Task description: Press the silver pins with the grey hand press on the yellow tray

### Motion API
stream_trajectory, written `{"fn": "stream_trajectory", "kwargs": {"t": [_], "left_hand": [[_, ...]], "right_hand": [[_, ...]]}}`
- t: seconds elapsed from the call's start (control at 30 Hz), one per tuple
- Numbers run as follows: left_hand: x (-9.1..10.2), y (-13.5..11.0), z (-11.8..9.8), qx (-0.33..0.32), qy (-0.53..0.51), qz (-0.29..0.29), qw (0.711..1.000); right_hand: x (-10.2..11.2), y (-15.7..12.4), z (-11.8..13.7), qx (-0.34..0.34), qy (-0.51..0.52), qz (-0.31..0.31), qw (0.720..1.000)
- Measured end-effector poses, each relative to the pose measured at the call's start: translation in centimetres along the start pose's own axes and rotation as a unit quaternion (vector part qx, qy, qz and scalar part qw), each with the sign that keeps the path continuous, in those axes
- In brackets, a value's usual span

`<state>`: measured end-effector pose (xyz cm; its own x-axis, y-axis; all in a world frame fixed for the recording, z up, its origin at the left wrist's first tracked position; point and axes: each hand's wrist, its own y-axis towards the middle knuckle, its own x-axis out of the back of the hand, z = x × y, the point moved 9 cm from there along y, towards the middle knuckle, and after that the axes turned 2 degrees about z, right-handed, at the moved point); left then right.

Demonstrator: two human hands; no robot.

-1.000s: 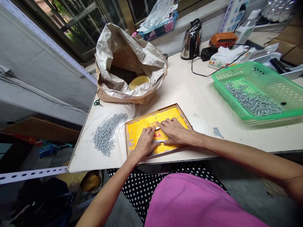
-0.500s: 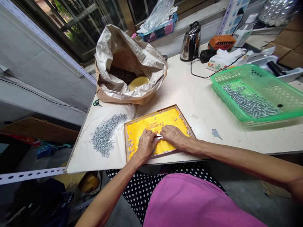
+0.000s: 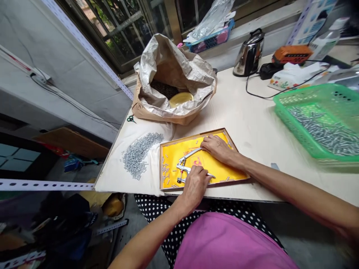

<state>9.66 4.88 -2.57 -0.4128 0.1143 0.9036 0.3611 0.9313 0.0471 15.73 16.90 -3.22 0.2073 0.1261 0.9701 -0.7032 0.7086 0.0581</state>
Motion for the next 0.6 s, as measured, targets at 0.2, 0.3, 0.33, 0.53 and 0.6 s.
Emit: {"fn": "stream_trajectory", "kwargs": {"t": [0.2, 0.3, 0.33, 0.53, 0.6], "left_hand": [[2.0, -1.0, 0.2, -0.005, -0.072, -0.073, 0.995], [6.2, -1.6, 4.1, 0.052, -0.037, -0.170, 0.983], [7.9, -1.8, 6.2, 0.088, -0.005, -0.195, 0.977], [13.9, -3.3, 20.5, 0.300, 0.197, -0.156, 0.920], [13.8, -3.7, 23.7, 0.338, 0.224, -0.110, 0.908]], "right_hand": [[0.5, -1.7, 1.8, -0.016, -0.009, -0.025, 1.000], [-1.3, -3.3, 4.4, 0.011, 0.082, 0.053, 0.995], [-2.0, -3.8, 5.2, 0.019, 0.095, 0.080, 0.992], [-3.9, -4.2, 6.6, 0.021, 0.149, 0.119, 0.981], [-3.6, -4.3, 6.5, 0.025, 0.173, 0.099, 0.980]]}}
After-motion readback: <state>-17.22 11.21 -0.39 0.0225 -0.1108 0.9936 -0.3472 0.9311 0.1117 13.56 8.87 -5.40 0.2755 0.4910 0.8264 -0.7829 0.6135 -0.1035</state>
